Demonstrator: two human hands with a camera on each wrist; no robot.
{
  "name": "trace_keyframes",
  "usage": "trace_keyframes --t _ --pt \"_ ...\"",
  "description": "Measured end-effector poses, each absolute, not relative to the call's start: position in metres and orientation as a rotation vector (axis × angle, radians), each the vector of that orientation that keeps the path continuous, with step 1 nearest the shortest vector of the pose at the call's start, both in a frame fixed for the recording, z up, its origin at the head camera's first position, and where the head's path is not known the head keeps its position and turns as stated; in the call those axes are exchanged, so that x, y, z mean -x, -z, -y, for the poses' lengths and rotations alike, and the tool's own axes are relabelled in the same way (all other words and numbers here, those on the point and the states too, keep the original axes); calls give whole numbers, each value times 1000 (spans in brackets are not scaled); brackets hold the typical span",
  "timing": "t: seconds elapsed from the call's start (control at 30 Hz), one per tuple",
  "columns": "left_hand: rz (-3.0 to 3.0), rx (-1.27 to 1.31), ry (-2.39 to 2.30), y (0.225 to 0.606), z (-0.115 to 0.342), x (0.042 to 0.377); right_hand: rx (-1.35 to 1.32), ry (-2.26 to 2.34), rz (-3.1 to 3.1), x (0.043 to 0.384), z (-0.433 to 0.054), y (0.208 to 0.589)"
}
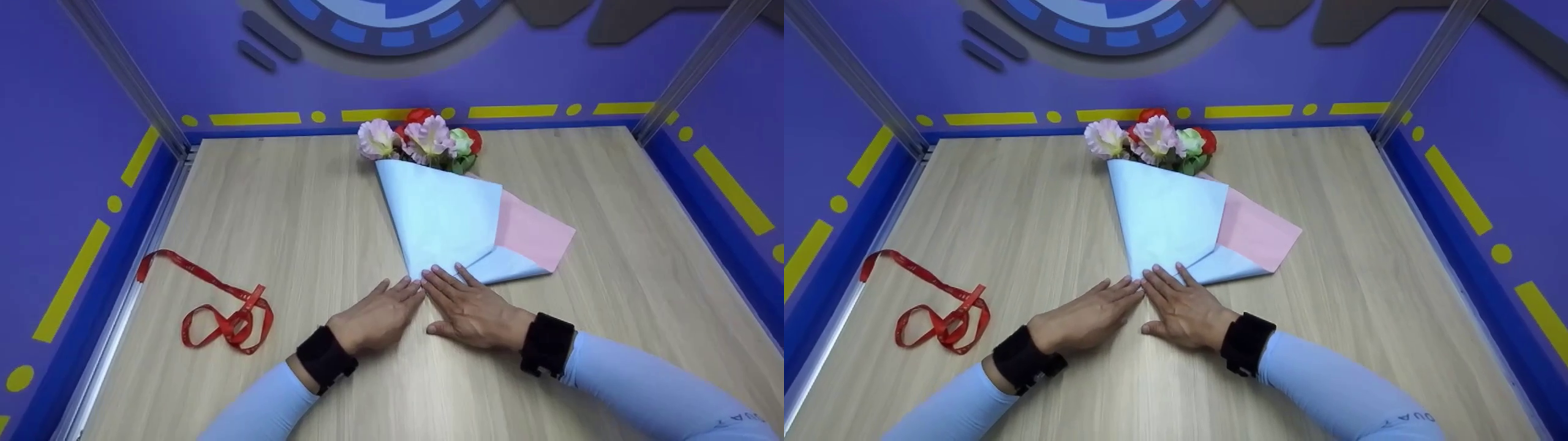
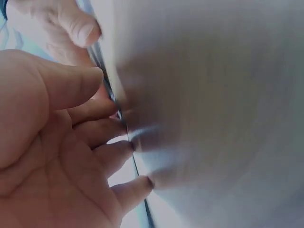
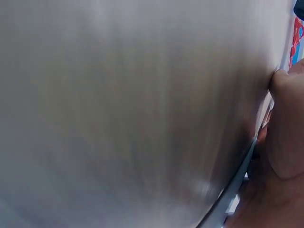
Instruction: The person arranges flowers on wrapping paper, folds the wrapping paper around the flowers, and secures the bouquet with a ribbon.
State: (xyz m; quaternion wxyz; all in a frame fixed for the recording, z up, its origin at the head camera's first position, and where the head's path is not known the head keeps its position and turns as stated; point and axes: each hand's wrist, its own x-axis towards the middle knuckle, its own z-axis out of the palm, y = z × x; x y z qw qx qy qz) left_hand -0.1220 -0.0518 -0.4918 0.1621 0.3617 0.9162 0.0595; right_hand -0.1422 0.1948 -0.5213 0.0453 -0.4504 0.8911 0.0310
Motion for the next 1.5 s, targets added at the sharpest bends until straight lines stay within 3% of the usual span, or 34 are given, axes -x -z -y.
trace_keyframes --t 0.73,1.1,1.5 --pt "-2693 -1079 -357 491 58 142 1347 -43 -2665 134 -194 521" --pt "-2653 -974 -11 492 51 141 1353 -7 -2669 135 -196 520" --pt "-2678 -1028 -155 483 55 167 1410 -113 -2731 134 -189 516"
